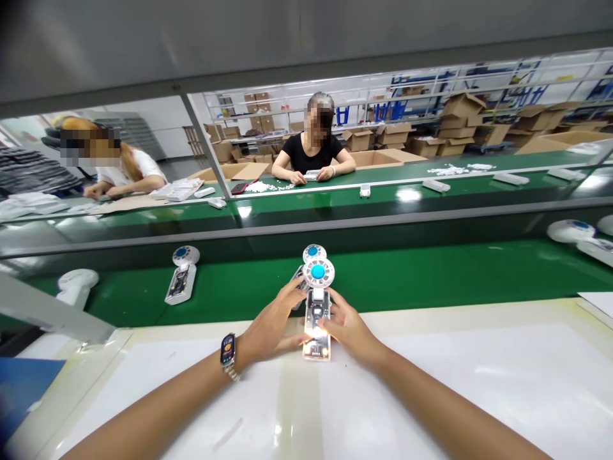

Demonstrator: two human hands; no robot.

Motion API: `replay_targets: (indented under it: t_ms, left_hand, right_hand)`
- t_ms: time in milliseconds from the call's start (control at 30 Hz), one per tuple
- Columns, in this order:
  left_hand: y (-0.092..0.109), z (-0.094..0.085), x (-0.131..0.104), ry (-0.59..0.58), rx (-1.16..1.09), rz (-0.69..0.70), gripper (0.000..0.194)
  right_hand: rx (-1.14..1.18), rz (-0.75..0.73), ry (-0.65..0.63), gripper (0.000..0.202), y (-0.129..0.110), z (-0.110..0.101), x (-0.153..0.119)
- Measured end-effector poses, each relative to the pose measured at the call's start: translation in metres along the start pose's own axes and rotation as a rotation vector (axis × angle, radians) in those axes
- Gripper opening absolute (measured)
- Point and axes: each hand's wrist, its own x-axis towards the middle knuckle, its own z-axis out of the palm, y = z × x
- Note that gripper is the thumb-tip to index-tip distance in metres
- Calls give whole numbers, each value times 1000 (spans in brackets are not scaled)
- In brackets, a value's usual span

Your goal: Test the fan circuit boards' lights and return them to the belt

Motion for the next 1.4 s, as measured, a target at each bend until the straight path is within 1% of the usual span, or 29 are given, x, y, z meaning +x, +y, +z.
replay_targets:
  t_ms: [100,167,233,333,433,500,633,733,900,1067,1233,1400]
  left_hand:
    - [0,-1,-1,51,0,-54,59]
    - [1,-2,0,52,15,-116,53]
    - [1,-2,0,49,31,-156,49]
    - [1,0,-1,73,54,-138,48]
    - [0,0,-2,95,82,-115,49]
    - [0,0,-2,87,76,-115,49]
    - [1,-2,-1,66,26,-139,50]
    - [0,-2,-1,57,13,-154,49]
    - [1,-2,-2,48,-17,-175,48]
    - [3,-3,-1,26,-50,-205,47]
    - [4,-4,-1,25,-50,-233,47]
    - [2,-4,-1,-3,-56,-257,47]
  right_hand:
    - [-22,-11,9,64,4,-1,-2]
    - [-23,2,9,63,7,-1,-3]
    - [-6,6,-29,64,9,-1,-5]
    - [14,-7,-94,66,12,2,-6]
    - [12,9,-147,67,13,7,-7]
    - [-3,-2,-171,66,13,10,-9]
    - [-40,-43,-178,66,12,15,-11]
    - [-50,-53,-181,65,14,14,-11]
    - [-41,-44,-218,76,18,10,-10]
    - [-40,-42,-227,73,15,11,-10]
    - [2,-18,-258,71,11,12,-10]
    - [30,44,-248,71,9,9,-7]
